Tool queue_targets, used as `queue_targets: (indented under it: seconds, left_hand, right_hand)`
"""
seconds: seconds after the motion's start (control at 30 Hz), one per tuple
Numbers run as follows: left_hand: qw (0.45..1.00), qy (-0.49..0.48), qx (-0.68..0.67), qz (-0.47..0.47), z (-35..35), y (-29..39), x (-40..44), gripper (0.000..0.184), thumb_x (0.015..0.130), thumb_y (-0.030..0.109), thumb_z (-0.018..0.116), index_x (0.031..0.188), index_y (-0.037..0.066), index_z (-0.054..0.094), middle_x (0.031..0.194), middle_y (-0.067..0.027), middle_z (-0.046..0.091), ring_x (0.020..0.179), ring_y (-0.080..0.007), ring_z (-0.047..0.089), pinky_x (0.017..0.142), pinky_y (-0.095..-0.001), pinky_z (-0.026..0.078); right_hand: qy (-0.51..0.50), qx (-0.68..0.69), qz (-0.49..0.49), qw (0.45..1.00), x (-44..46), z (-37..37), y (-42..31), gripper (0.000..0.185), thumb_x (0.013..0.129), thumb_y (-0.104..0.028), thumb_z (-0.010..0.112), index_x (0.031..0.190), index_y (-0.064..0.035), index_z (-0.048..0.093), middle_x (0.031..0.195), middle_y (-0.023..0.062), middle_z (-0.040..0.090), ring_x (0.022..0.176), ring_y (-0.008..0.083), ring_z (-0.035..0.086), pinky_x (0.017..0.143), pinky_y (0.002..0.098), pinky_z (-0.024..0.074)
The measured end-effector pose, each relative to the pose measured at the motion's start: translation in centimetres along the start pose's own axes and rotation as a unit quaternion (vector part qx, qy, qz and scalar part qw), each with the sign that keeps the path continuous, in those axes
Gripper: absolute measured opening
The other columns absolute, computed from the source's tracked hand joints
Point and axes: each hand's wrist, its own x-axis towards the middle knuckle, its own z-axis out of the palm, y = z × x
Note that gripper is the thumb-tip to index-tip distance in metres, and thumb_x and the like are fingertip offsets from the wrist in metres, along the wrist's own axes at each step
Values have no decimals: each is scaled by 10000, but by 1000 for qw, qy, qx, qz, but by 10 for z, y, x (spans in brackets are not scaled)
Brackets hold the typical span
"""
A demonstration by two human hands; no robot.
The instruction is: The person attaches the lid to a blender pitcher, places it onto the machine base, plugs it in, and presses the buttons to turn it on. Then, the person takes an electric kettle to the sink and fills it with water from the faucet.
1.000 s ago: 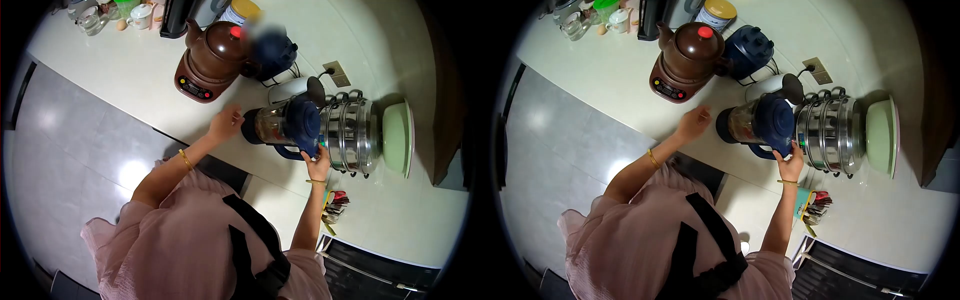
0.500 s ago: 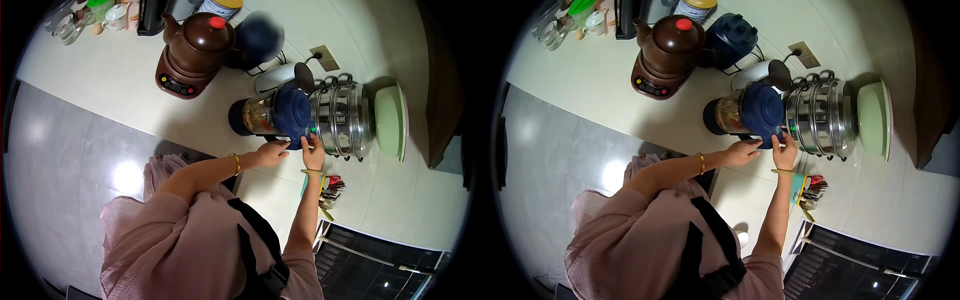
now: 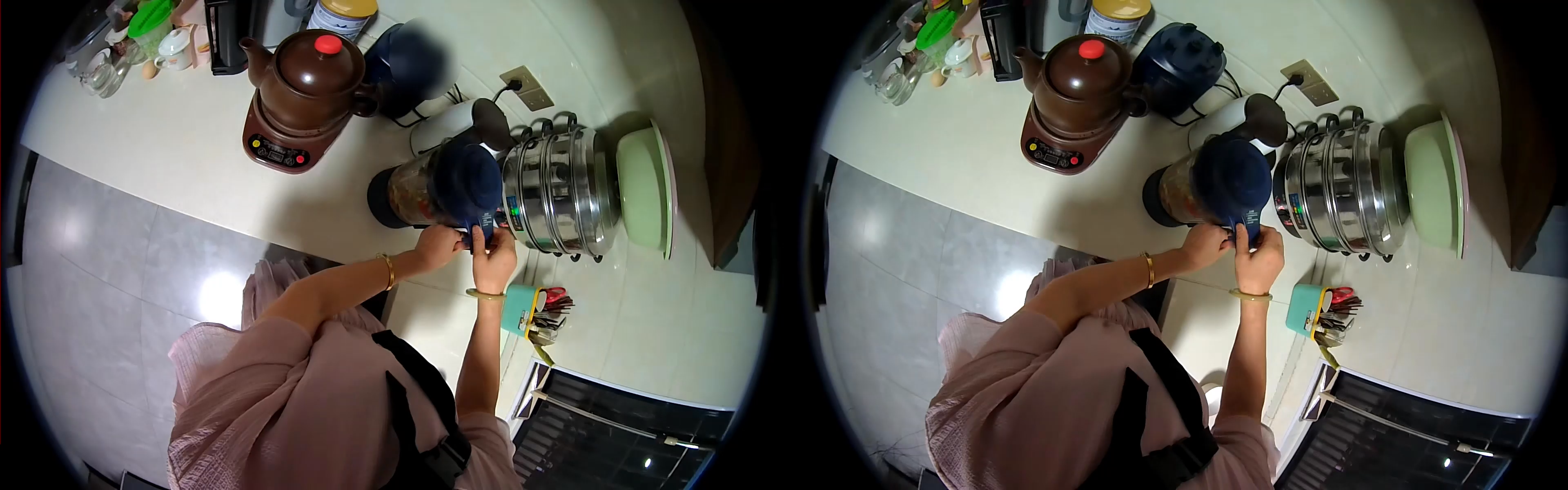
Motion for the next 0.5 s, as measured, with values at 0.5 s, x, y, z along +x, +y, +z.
queue_targets:
  seconds: [0.5]
  left_hand:
    - [999,2,-8,42,-5,-2,0,270,704,318,607,812,72,631,656,-129,590,590,-299,566,551,-375,448]
  right_hand:
    - [-99,25,-56,993,27,-10,-17,395,742,-223,622,992,-5,408,760,214,551,664,375,538,582,381,419]
